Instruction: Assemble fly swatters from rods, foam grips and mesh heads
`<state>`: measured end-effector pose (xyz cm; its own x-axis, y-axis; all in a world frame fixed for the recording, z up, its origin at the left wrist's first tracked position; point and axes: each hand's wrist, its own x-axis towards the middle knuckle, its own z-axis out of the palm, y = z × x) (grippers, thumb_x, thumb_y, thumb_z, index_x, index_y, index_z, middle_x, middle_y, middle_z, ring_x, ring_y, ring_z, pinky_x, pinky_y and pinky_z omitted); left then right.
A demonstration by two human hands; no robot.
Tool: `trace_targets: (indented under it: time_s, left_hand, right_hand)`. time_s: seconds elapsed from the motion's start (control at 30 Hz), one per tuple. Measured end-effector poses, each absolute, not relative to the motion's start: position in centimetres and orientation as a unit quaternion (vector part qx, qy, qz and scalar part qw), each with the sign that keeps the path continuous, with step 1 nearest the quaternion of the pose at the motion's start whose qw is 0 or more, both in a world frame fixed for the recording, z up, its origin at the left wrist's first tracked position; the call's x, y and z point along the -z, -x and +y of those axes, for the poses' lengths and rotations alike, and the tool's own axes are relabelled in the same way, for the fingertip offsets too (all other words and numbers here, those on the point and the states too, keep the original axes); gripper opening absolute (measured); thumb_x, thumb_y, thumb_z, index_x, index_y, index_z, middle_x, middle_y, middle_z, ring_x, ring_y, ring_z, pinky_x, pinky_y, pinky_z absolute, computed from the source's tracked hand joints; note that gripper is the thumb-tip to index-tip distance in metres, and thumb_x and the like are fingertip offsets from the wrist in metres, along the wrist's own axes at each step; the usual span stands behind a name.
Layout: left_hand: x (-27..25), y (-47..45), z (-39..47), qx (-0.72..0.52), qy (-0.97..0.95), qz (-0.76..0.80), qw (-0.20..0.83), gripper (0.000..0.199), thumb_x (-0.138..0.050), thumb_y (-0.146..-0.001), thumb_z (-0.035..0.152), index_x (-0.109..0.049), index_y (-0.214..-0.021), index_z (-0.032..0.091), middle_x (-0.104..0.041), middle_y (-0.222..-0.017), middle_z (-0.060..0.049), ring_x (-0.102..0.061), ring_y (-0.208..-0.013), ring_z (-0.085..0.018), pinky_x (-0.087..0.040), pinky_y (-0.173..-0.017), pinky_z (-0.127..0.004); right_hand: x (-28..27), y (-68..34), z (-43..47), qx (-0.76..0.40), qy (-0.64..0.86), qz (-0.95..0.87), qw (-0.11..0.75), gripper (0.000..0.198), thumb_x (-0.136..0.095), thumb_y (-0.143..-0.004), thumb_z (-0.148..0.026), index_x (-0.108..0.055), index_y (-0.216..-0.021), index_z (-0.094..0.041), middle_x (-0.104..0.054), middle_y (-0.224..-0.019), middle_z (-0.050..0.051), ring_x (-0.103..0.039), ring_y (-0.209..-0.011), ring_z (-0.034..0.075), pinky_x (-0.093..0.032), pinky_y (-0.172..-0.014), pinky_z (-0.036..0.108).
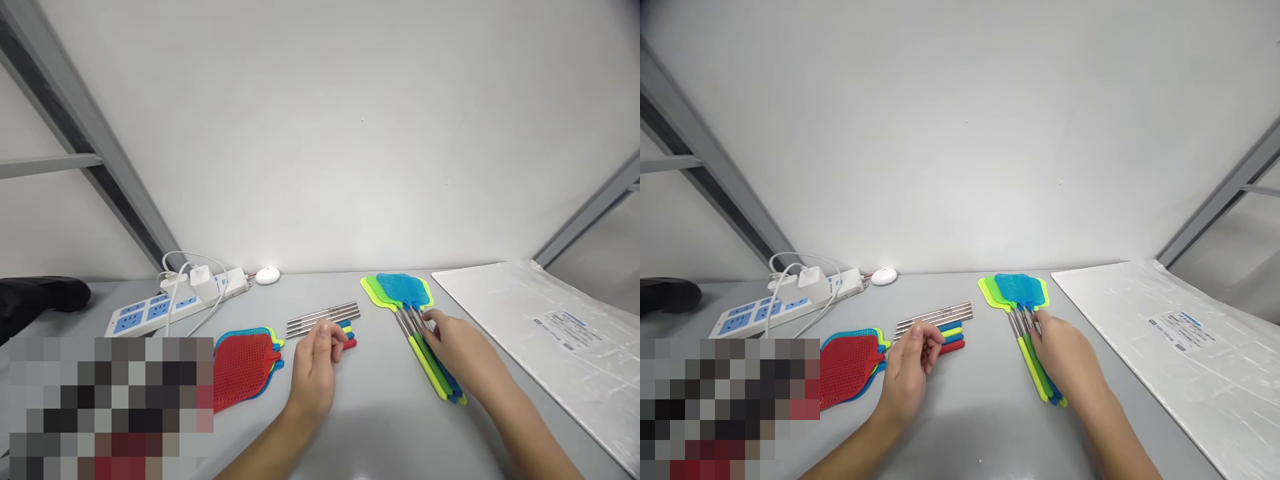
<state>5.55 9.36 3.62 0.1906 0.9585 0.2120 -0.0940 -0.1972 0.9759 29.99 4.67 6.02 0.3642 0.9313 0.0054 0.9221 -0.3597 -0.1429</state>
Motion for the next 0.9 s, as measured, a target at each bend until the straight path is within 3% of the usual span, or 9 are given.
trace_targets:
  time_s: [0.23, 0.4, 0.57, 0.9]
  left_hand:
    - [-3.9, -5.5, 9.2, -0.439, -0.681, 0.359, 0.463, 0.036, -0.037, -0.099, 0.041, -0.053, -0.073, 0.020, -0.038, -0.059, 0.004, -0.036, -0.057, -0.014, -0.033, -0.060, -0.027]
    - [-3.5, -5.9, 8.1, -0.312, -0.850, 0.257, 0.336, 0.029, -0.044, -0.092, 0.027, -0.048, -0.065, 0.021, -0.048, -0.059, 0.002, -0.042, -0.054, -0.013, -0.028, -0.052, -0.027]
    - [-2.9, -6.4, 7.9, -0.320, -0.904, 0.197, 0.206, 0.027, -0.047, -0.085, 0.026, -0.042, -0.059, 0.022, -0.047, -0.053, 0.001, -0.042, -0.051, -0.014, -0.028, -0.051, -0.029]
    - [-3.3, -5.6, 8.8, -0.326, -0.905, 0.273, 0.022, 0.024, -0.050, -0.086, 0.028, -0.059, -0.065, 0.019, -0.056, -0.059, -0.004, -0.049, -0.061, -0.018, -0.029, -0.056, -0.033]
  right_hand:
    - [-9.6, -27.7, 6.2, -0.037, 0.767, -0.634, 0.094, 0.032, -0.038, -0.096, -0.030, -0.063, -0.114, -0.022, -0.072, -0.094, 0.008, -0.067, -0.081, 0.024, -0.041, -0.062, 0.031]
    - [-10.4, -23.6, 11.4, -0.125, 0.616, -0.772, 0.099, 0.030, -0.039, -0.095, -0.024, -0.068, -0.103, -0.023, -0.072, -0.098, 0.006, -0.065, -0.084, 0.019, -0.042, -0.067, 0.027]
    - [-8.6, -20.7, 17.4, -0.171, 0.534, -0.827, 0.050, 0.024, -0.049, -0.088, -0.021, -0.072, -0.094, -0.022, -0.072, -0.090, 0.004, -0.062, -0.075, 0.017, -0.041, -0.064, 0.025]
    - [-7.2, -18.7, 20.3, -0.150, 0.455, -0.877, -0.031, 0.016, -0.053, -0.082, -0.018, -0.068, -0.082, -0.022, -0.067, -0.090, 0.004, -0.057, -0.069, 0.016, -0.038, -0.061, 0.027]
